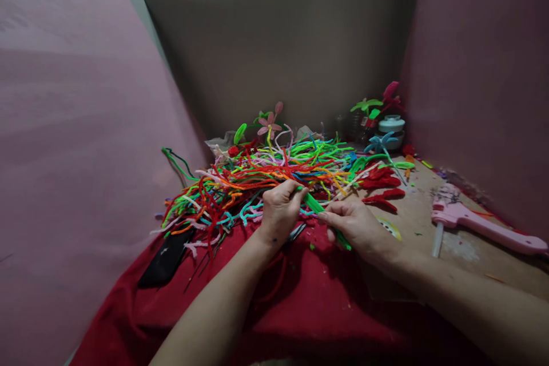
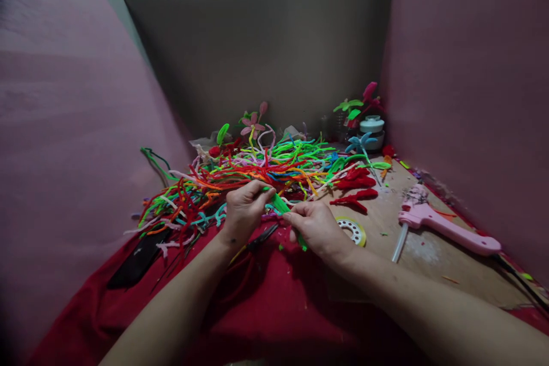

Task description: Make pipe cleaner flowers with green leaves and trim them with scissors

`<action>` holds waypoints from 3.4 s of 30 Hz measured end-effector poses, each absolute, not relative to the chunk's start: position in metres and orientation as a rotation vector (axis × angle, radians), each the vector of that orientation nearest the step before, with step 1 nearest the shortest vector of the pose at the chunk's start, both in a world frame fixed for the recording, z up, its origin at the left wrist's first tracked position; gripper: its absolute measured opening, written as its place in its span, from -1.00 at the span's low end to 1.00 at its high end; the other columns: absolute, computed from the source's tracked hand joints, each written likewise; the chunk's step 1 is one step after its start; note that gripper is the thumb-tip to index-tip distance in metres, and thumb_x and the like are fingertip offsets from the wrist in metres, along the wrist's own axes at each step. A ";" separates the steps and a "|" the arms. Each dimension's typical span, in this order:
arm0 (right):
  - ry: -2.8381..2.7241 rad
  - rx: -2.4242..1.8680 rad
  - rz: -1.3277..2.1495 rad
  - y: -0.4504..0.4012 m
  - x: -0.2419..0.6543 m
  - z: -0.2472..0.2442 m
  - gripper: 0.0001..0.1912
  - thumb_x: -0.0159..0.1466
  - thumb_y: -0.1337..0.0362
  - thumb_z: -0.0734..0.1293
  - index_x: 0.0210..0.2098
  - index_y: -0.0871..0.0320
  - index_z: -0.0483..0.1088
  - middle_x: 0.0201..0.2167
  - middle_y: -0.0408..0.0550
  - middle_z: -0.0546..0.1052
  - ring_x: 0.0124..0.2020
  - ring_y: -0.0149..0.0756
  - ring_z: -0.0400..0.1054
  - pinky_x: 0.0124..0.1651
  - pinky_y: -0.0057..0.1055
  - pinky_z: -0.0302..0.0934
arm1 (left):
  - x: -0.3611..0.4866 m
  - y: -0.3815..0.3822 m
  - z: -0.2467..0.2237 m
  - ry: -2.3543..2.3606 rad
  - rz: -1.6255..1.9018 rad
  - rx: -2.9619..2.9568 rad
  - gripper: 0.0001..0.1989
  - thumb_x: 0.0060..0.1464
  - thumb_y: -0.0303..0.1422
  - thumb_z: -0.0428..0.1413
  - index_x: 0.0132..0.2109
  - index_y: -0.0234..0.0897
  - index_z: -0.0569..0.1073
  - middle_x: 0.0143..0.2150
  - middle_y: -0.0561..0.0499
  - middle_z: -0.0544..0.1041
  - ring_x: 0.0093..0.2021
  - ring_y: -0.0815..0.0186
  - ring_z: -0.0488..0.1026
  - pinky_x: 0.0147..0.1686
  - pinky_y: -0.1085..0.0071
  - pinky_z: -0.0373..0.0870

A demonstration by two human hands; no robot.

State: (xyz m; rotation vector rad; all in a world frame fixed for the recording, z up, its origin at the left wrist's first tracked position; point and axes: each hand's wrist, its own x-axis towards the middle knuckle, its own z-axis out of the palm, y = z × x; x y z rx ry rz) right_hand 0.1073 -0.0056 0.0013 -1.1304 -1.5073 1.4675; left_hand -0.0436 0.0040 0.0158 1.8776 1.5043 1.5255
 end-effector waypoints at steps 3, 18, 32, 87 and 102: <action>-1.525 -1.121 1.476 -0.004 0.108 -0.003 -0.74 0.10 0.20 0.29 -0.65 0.17 0.28 -0.78 -0.19 0.34 -0.78 -0.54 0.07 -0.69 -0.54 -0.08 | -0.046 0.007 0.015 1.495 1.481 1.830 -0.85 -0.09 -0.29 0.13 -0.50 -0.27 0.46 -0.61 0.11 0.37 -0.57 0.44 0.23 -0.51 0.53 0.14; -1.594 -1.148 1.601 -0.003 0.114 0.002 -0.71 0.10 0.18 0.27 -0.65 0.23 0.36 -0.72 -0.09 0.44 -0.73 -0.49 0.17 -0.61 -0.51 0.04 | -0.058 0.013 0.023 1.479 1.424 1.696 -0.79 -0.06 -0.28 0.09 -0.52 -0.35 0.41 -0.63 0.14 0.27 -0.59 0.51 0.15 -0.56 0.56 0.12; -1.441 -0.977 1.683 0.003 0.120 -0.006 -0.80 0.12 0.19 0.32 -0.49 0.21 0.40 -0.63 -0.12 0.48 -0.64 -0.49 0.26 -0.55 -0.57 0.09 | -0.051 0.011 0.014 0.999 1.040 1.126 -0.76 -0.18 -0.29 0.21 -0.47 -0.39 0.37 -0.66 0.15 0.31 -0.75 0.60 0.12 -0.77 0.63 -0.02; -1.376 -0.888 1.952 0.012 0.124 -0.005 -0.80 0.02 0.27 0.35 -0.66 0.23 0.32 -0.84 -0.19 0.35 -0.83 -0.51 0.15 -0.73 -0.57 0.03 | -0.052 0.006 0.026 0.900 0.764 1.468 -0.77 -0.18 -0.30 0.21 -0.39 -0.39 0.44 -0.61 0.08 0.41 -0.66 0.46 0.29 -0.68 0.54 0.25; -1.371 -0.945 1.873 0.009 0.122 -0.001 -0.79 0.03 0.21 0.35 -0.62 0.22 0.33 -0.80 -0.17 0.38 -0.81 -0.51 0.14 -0.70 -0.55 -0.01 | -0.051 0.003 0.026 0.986 0.899 1.425 -0.74 -0.14 -0.25 0.19 -0.38 -0.38 0.39 -0.59 0.09 0.40 -0.67 0.50 0.27 -0.68 0.58 0.18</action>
